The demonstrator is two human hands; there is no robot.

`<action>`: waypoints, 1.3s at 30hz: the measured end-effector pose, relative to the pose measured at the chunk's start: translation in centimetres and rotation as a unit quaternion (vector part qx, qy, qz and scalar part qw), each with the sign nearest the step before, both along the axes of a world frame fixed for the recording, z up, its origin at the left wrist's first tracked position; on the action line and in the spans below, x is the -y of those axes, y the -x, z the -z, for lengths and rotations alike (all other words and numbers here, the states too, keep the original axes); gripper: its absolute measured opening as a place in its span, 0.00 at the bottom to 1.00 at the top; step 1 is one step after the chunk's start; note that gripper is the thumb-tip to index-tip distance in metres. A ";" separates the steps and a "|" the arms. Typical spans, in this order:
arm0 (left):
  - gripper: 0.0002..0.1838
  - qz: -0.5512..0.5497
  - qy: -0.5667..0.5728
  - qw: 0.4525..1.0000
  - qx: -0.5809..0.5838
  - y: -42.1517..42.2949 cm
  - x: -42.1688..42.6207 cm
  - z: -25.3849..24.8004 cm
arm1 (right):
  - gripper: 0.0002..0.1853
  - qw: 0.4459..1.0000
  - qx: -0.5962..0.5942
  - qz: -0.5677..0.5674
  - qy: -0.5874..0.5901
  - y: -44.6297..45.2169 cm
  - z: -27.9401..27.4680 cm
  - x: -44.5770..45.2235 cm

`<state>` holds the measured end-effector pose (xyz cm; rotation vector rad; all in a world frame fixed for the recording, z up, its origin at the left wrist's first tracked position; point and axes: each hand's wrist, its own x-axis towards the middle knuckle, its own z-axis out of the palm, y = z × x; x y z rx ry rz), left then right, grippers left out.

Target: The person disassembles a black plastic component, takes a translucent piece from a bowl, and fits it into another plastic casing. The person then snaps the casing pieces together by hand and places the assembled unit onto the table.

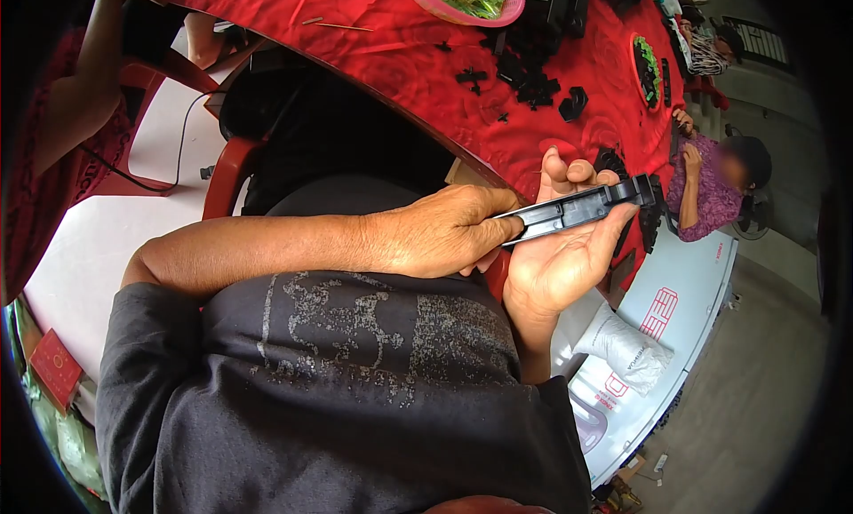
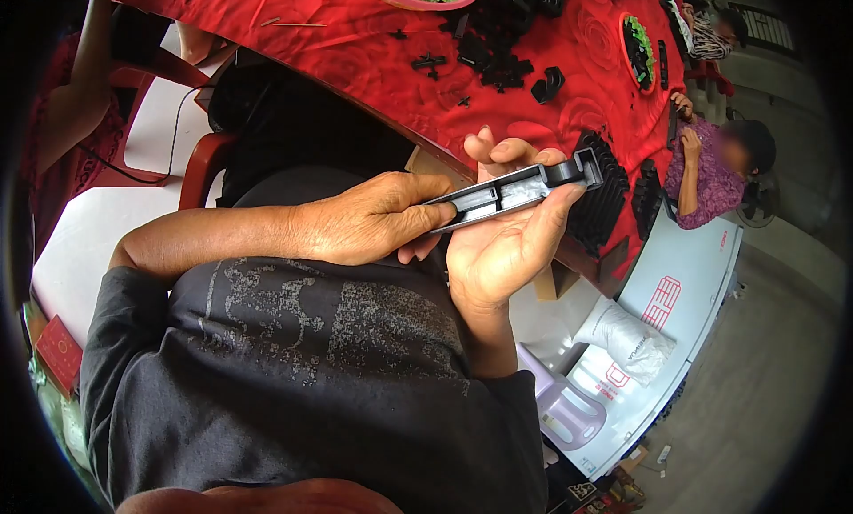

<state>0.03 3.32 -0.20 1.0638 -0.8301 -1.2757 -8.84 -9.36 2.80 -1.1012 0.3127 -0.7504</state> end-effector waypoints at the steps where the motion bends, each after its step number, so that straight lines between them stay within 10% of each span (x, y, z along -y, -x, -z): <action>1: 0.18 0.000 0.001 1.000 0.002 0.0 0.0 -0.1 | 0.25 1.000 -0.009 0.013 0.015 -0.1 -0.2 -0.1; 39: 0.28 -0.008 0.020 0.999 -0.043 0.1 1.3 -0.7 | 0.23 0.990 -0.070 0.007 0.126 0.2 -1.2 -2.3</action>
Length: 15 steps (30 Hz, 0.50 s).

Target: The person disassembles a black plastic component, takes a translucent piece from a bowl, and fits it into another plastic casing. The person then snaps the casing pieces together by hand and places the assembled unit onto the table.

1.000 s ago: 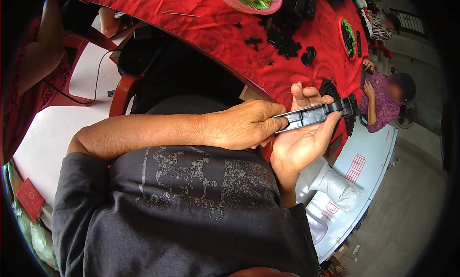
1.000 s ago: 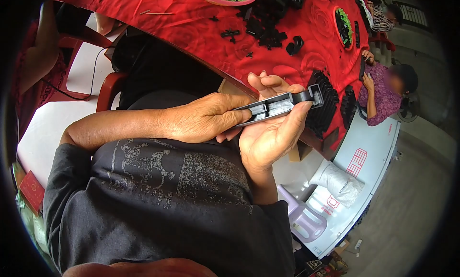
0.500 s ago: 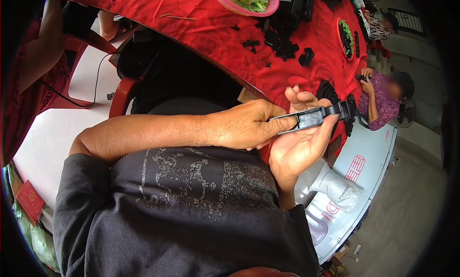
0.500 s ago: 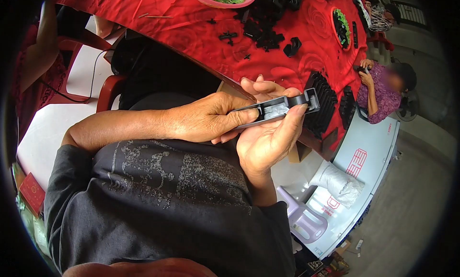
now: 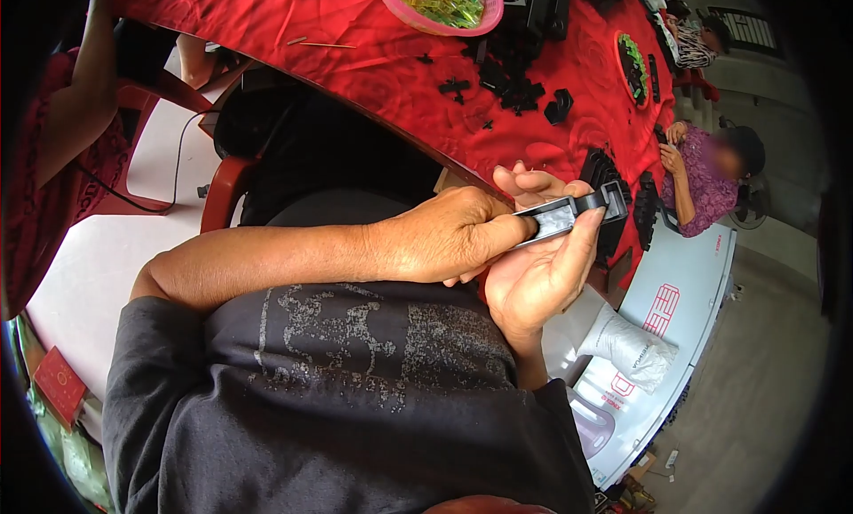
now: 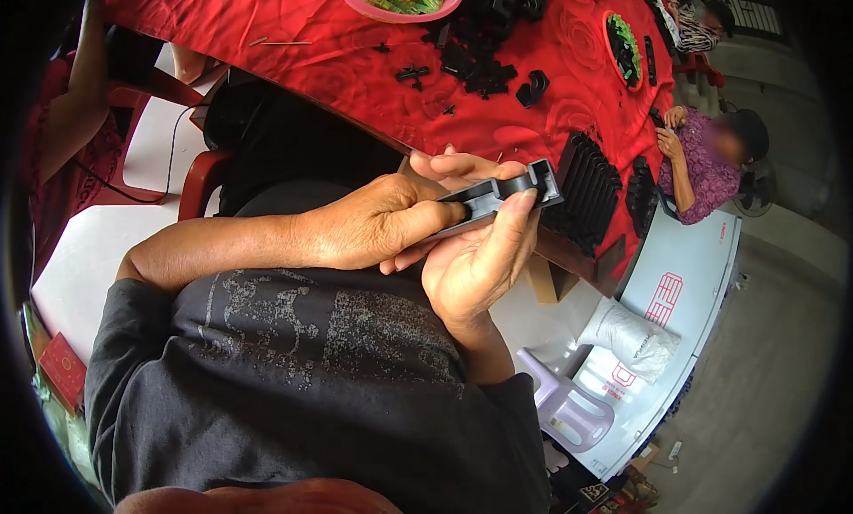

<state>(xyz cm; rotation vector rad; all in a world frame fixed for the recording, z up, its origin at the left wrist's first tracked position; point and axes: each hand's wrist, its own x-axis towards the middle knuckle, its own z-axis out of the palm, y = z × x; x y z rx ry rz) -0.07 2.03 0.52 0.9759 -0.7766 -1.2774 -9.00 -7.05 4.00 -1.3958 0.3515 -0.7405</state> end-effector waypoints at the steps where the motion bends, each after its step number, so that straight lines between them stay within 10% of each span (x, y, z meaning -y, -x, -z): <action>1: 0.27 -0.003 0.012 1.000 -0.002 0.0 0.0 0.0 | 0.24 1.000 -0.002 -0.007 0.028 0.0 0.3 0.3; 15: 0.20 -0.004 -0.009 0.999 -0.050 0.6 -0.6 -0.3 | 0.28 0.998 -0.018 -0.023 0.053 -0.6 -0.7 -1.0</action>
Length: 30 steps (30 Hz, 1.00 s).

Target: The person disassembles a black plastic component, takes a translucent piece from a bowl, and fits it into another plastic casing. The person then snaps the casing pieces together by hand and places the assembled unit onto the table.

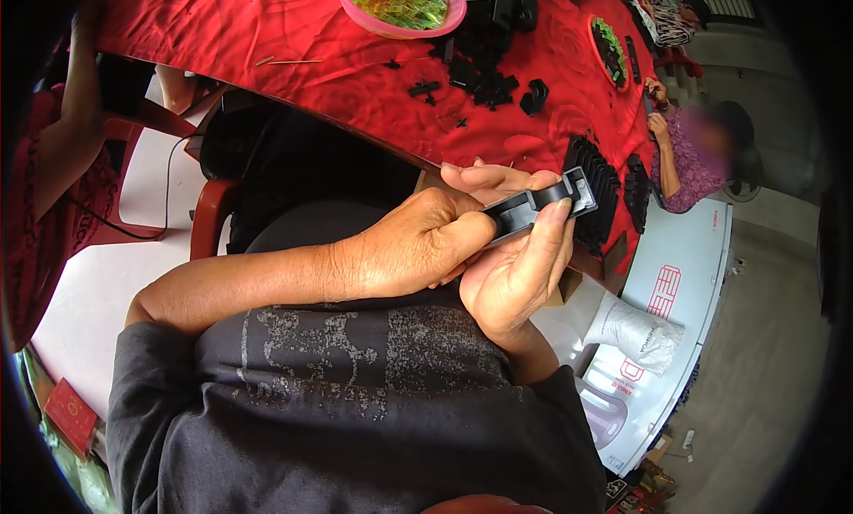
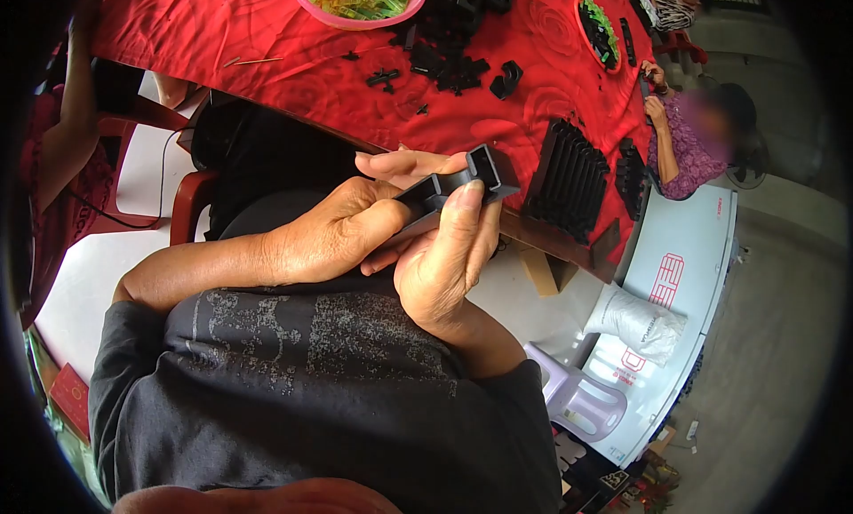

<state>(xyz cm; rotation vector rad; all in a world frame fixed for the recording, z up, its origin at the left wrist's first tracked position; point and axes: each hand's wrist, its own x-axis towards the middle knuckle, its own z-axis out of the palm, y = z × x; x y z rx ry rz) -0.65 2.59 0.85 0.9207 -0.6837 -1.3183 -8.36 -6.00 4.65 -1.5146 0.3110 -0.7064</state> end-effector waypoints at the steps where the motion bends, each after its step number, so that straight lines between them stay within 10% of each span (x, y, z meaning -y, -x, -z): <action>1: 0.23 -0.006 0.007 1.000 -0.004 0.0 0.0 0.0 | 0.28 1.000 -0.003 -0.005 -0.003 0.0 -0.1 0.0; 12: 0.23 -0.038 0.068 0.994 -0.076 -0.1 -0.4 -0.8 | 0.26 0.999 -0.031 -0.032 -0.005 0.4 0.0 0.3; 30: 0.23 0.022 -0.047 0.990 0.134 -1.2 -0.6 0.0 | 0.26 0.995 0.038 0.055 -0.071 0.6 1.4 2.2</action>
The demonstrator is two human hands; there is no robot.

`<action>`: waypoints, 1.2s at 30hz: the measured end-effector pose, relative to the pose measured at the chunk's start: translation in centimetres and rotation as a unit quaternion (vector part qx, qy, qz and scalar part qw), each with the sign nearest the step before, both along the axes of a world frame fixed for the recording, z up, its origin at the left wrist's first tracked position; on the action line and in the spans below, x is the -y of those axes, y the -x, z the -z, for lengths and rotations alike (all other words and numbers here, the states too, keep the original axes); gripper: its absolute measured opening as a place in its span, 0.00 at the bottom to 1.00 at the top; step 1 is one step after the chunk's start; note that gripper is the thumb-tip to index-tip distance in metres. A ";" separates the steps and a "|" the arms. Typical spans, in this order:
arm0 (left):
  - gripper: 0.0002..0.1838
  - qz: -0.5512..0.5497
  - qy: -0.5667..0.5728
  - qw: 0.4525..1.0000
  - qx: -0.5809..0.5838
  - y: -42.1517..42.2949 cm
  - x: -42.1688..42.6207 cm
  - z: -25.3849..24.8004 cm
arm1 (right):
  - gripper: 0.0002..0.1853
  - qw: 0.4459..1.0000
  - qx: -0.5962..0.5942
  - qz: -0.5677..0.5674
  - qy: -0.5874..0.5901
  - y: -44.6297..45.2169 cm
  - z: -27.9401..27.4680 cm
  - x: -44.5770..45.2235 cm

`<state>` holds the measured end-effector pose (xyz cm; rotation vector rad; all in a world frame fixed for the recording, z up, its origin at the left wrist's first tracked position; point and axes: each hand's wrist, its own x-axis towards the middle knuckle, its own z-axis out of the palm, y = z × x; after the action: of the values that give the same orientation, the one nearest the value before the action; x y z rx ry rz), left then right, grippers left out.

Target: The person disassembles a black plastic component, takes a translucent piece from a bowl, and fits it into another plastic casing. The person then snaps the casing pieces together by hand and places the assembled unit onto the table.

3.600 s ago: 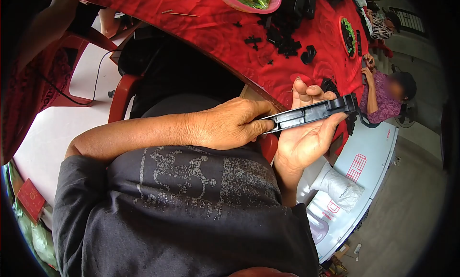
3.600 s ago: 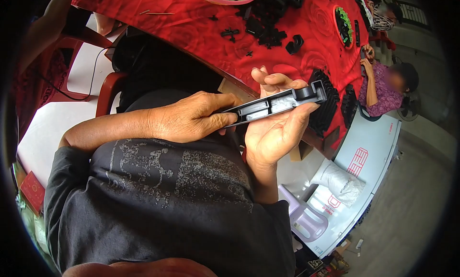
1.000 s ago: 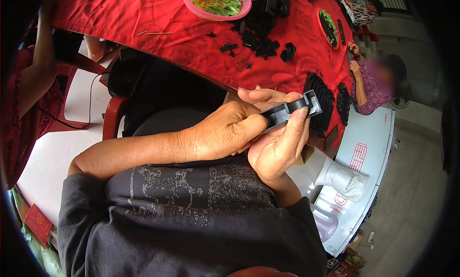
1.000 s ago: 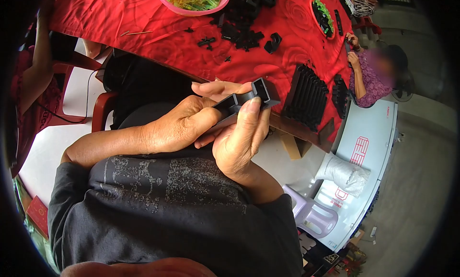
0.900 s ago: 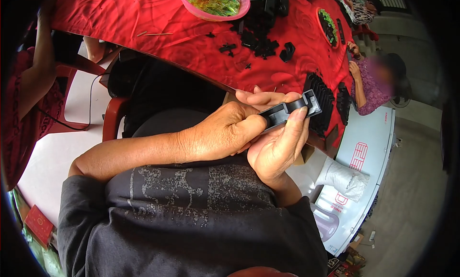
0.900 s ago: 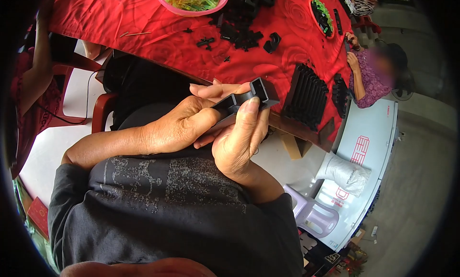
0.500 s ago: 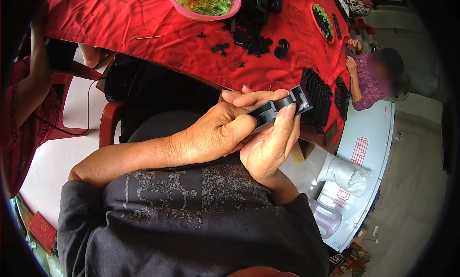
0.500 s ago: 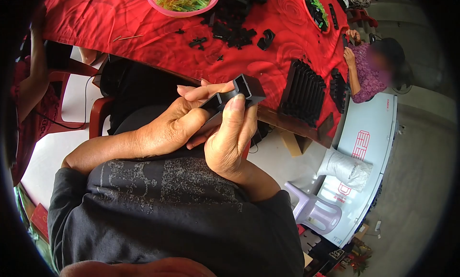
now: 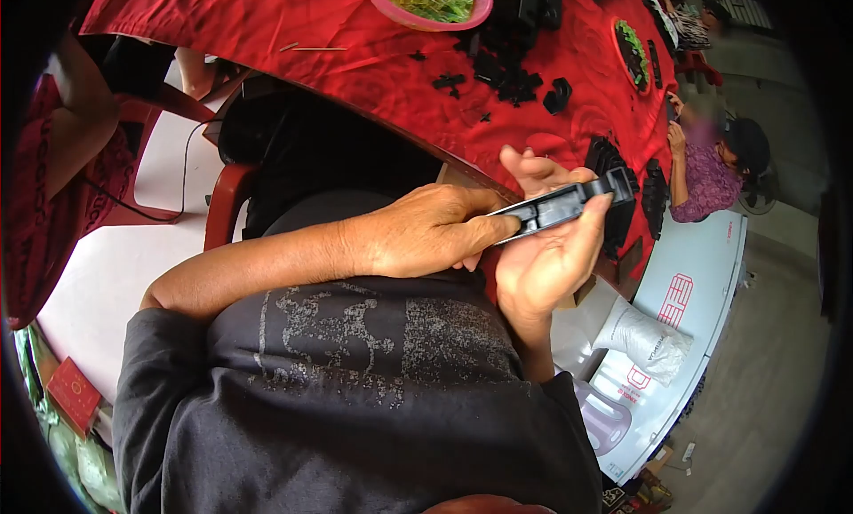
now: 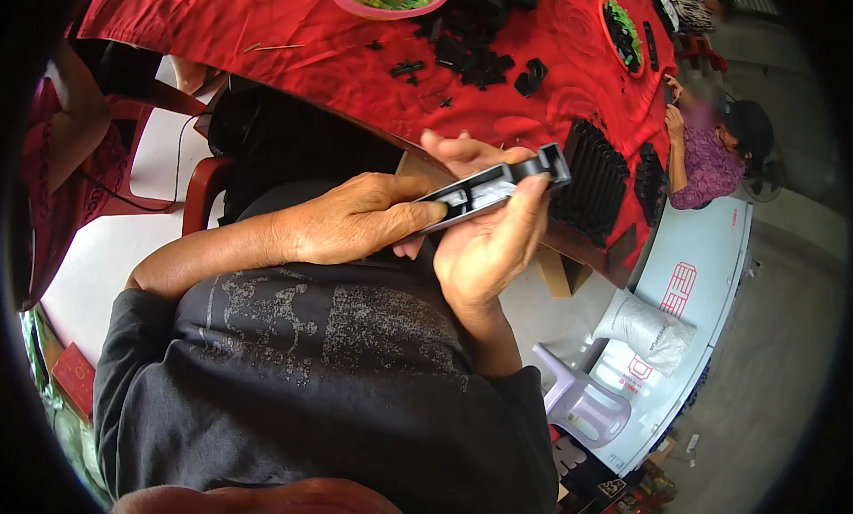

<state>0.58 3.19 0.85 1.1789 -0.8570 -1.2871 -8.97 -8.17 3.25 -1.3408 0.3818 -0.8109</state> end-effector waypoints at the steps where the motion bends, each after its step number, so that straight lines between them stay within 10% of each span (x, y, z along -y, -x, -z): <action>1: 0.23 0.000 0.007 1.000 0.011 -0.1 -0.4 0.6 | 0.26 1.000 0.006 0.012 -0.014 0.1 0.0 0.2; 36: 0.15 0.010 0.039 0.999 0.032 0.1 -1.0 0.7 | 0.23 0.999 0.010 0.027 -0.030 1.0 0.4 1.1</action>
<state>0.47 4.19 0.12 1.1581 -0.9595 -1.2270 -9.93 -9.25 2.87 -1.2695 0.4243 -0.8501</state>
